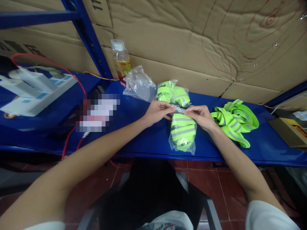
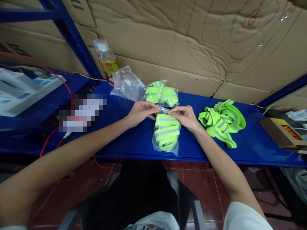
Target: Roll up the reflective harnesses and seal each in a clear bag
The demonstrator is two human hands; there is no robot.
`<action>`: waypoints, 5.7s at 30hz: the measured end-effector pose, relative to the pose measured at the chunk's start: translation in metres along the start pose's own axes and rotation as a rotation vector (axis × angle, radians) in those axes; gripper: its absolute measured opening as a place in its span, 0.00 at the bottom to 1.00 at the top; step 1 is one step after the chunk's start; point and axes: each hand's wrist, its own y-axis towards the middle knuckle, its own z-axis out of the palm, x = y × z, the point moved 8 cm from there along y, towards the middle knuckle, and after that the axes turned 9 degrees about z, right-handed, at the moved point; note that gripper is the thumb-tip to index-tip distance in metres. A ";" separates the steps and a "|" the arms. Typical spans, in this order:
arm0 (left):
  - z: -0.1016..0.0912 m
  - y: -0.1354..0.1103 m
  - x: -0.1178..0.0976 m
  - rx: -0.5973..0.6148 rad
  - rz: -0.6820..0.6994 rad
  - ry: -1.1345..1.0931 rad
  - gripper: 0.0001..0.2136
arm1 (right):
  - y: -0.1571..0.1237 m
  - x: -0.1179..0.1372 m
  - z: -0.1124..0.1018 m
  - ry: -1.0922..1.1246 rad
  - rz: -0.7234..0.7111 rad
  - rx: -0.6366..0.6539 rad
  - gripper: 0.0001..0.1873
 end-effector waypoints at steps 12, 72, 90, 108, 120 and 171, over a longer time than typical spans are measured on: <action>0.004 -0.004 -0.001 0.044 0.009 0.074 0.15 | 0.000 -0.010 0.005 0.054 0.097 0.006 0.14; 0.033 -0.019 -0.002 0.631 -0.130 0.059 0.18 | 0.001 -0.016 0.011 0.088 0.241 0.151 0.21; 0.024 -0.007 -0.003 0.489 0.139 0.604 0.21 | 0.001 -0.015 0.013 -0.004 0.120 0.076 0.23; 0.029 -0.011 -0.014 0.391 0.354 0.720 0.27 | -0.002 -0.016 0.015 0.003 0.149 0.004 0.18; 0.035 -0.017 -0.026 0.406 0.391 0.757 0.20 | -0.003 0.001 0.017 -0.132 -0.048 0.066 0.22; -0.017 0.012 -0.051 0.108 0.866 1.346 0.20 | -0.010 0.031 -0.014 -0.812 -0.554 -0.436 0.21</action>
